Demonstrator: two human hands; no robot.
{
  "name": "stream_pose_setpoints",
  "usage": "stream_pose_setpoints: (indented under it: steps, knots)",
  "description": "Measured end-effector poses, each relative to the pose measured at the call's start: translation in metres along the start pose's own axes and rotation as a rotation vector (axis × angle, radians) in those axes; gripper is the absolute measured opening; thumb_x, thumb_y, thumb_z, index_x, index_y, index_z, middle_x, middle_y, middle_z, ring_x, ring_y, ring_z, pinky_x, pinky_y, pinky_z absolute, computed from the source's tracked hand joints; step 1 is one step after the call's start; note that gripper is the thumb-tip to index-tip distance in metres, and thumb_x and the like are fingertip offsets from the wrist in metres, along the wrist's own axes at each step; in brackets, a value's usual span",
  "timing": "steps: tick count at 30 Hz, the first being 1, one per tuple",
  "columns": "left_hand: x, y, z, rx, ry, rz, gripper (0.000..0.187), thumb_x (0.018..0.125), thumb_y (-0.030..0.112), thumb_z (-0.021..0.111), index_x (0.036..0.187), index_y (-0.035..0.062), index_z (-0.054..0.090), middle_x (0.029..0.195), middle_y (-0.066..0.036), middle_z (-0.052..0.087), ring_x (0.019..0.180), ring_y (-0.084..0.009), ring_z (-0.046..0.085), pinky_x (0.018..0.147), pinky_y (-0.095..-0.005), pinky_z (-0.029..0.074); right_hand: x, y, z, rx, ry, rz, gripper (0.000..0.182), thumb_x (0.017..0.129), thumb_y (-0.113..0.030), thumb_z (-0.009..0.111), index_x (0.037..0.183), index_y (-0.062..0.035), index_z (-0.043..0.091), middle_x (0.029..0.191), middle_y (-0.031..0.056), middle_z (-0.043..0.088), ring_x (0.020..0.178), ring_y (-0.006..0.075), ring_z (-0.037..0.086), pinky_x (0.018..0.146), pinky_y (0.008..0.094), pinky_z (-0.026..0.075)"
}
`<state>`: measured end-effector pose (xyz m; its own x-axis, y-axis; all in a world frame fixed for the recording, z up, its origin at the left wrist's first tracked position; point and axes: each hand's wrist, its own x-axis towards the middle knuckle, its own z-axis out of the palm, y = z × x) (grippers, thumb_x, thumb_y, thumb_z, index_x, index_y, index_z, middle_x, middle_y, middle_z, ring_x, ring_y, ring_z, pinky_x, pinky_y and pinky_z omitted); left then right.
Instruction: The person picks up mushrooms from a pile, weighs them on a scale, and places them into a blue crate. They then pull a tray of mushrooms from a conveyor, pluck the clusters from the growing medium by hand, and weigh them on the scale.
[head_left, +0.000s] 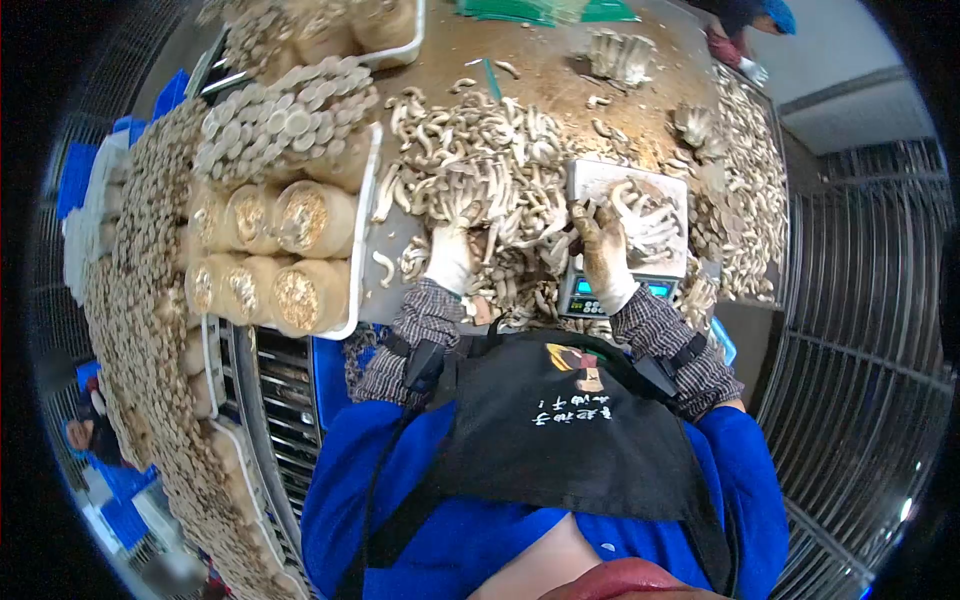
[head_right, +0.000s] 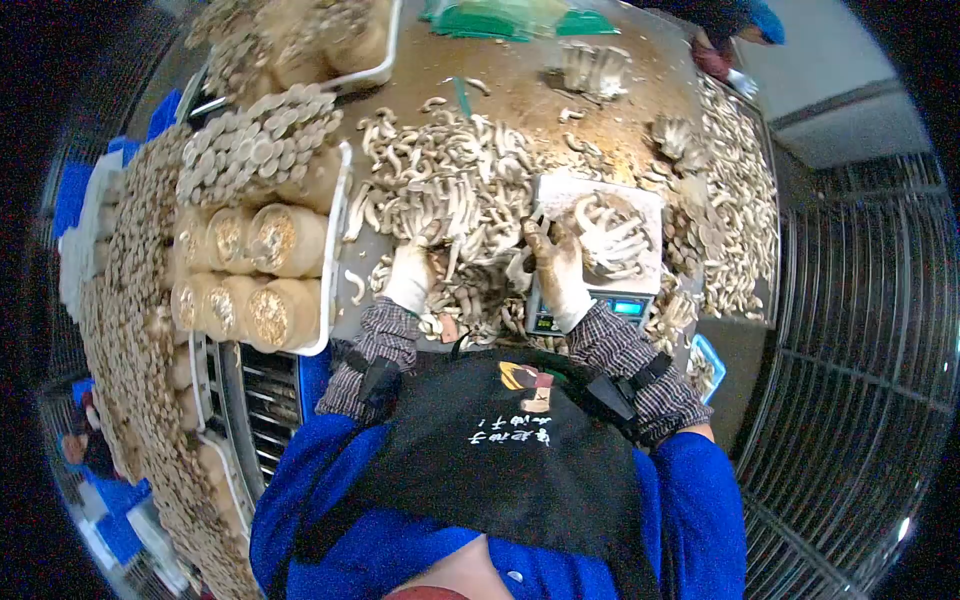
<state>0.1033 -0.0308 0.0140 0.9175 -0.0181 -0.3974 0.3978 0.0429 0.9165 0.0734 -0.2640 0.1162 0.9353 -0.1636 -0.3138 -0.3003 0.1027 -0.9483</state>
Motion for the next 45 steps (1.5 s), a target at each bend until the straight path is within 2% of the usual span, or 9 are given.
stream_pose_setpoints:
  steps: [4, 6, 8, 11, 15, 25, 35, 37, 45]
  knots:
    - [0.000, 0.041, 0.007, -0.514, -0.207, -0.096, 0.036, 0.097, 0.028, 0.054, 0.126, 0.0076, 0.058, 0.112, -0.012, 0.066, 0.071, -0.0205, 0.064, 0.055, -0.0347, 0.052, 0.007, 0.075, -0.040, -0.777, 0.035, -0.691, 0.036, 0.101, -0.027, 0.052, 0.120, 0.0033, 0.055, 0.079, 0.0084, 0.063, 0.072, 0.0135, 0.060, 0.065, 0.0287, 0.051]
    - [0.029, 0.036, 0.002, -0.833, -0.052, -0.464, 0.040, 0.093, 0.028, 0.059, 0.127, 0.0070, 0.058, 0.121, -0.015, 0.062, 0.086, -0.0274, 0.066, 0.066, -0.0382, 0.056, 0.004, 0.044, -0.020, -0.101, -0.105, 0.070, 0.036, 0.100, -0.027, 0.053, 0.123, 0.0012, 0.052, 0.087, 0.0124, 0.062, 0.078, 0.0170, 0.060, 0.075, 0.0351, 0.051]
    - [0.052, -0.003, -0.018, -0.650, -0.110, -0.361, 0.042, 0.089, 0.029, 0.065, 0.125, 0.0072, 0.060, 0.118, -0.012, 0.065, 0.099, -0.0230, 0.063, 0.082, -0.0366, 0.054, 0.069, 0.160, -0.005, 0.225, -0.329, -0.260, 0.038, 0.100, -0.028, 0.053, 0.117, 0.0060, 0.051, 0.091, 0.0169, 0.066, 0.080, 0.0237, 0.065, 0.077, 0.0376, 0.053]
    - [0.047, 0.017, 0.002, -0.809, -0.045, -0.344, 0.032, 0.094, 0.019, 0.061, 0.122, 0.0037, 0.061, 0.117, -0.012, 0.066, 0.101, -0.0296, 0.064, 0.092, -0.0422, 0.052, 0.059, 0.022, 0.038, -0.627, -0.052, -0.191, 0.051, 0.097, -0.041, 0.049, 0.111, 0.0069, 0.054, 0.083, 0.0269, 0.065, 0.081, 0.0360, 0.067, 0.074, 0.0457, 0.052]
    - [0.052, -0.014, -0.009, -0.700, -0.257, -0.119, 0.029, 0.091, 0.012, 0.063, 0.119, 0.0051, 0.064, 0.115, -0.009, 0.068, 0.105, -0.0252, 0.063, 0.093, -0.0395, 0.051, 0.096, 0.029, 0.057, -0.791, -0.518, -0.172, 0.042, 0.097, -0.033, 0.048, 0.110, 0.0071, 0.054, 0.096, 0.0282, 0.063, 0.090, 0.0348, 0.064, 0.077, 0.0414, 0.051]
    - [-0.012, 0.024, 0.033, -0.690, -0.297, 0.040, 0.032, 0.088, 0.000, 0.061, 0.119, 0.0032, 0.056, 0.110, -0.011, 0.067, 0.099, -0.0227, 0.066, 0.092, -0.0368, 0.054, -0.007, 0.042, 0.021, -0.252, -0.195, -0.387, 0.054, 0.089, -0.008, 0.060, 0.138, 0.0002, 0.039, 0.124, 0.0272, 0.056, 0.116, 0.0440, 0.054, 0.101, 0.0424, 0.045]
    - [0.018, 0.048, 0.149, -0.777, -0.601, -0.455, 0.028, 0.094, 0.008, 0.058, 0.121, 0.0054, 0.060, 0.116, -0.008, 0.066, 0.104, -0.0241, 0.063, 0.089, -0.0437, 0.054, -0.040, -0.030, -0.082, 0.091, 0.104, 0.035, 0.045, 0.100, -0.020, 0.054, 0.138, 0.0011, 0.042, 0.120, 0.0102, 0.059, 0.107, 0.0132, 0.053, 0.092, 0.0262, 0.044]
    - [0.030, 0.041, 0.148, -0.635, -0.559, -0.418, 0.032, 0.095, 0.009, 0.057, 0.125, -0.0007, 0.058, 0.121, -0.010, 0.064, 0.111, -0.0264, 0.060, 0.097, -0.0434, 0.050, -0.031, 0.015, -0.097, 0.057, 0.197, -0.279, 0.037, 0.102, -0.021, 0.051, 0.134, -0.0020, 0.045, 0.107, 0.0037, 0.058, 0.087, 0.0055, 0.052, 0.074, 0.0191, 0.045]
    - [-0.001, 0.095, 0.147, 0.014, -0.632, 0.191, 0.064, 0.093, 0.011, 0.058, 0.149, 0.0021, 0.028, 0.146, -0.010, 0.045, 0.133, -0.0233, 0.045, 0.109, -0.0335, 0.037, -0.048, 0.066, -0.168, -0.411, 0.636, -0.177, 0.035, 0.103, -0.019, 0.045, 0.129, 0.0045, 0.049, 0.099, 0.0179, 0.057, 0.085, 0.0259, 0.056, 0.081, 0.0347, 0.049]
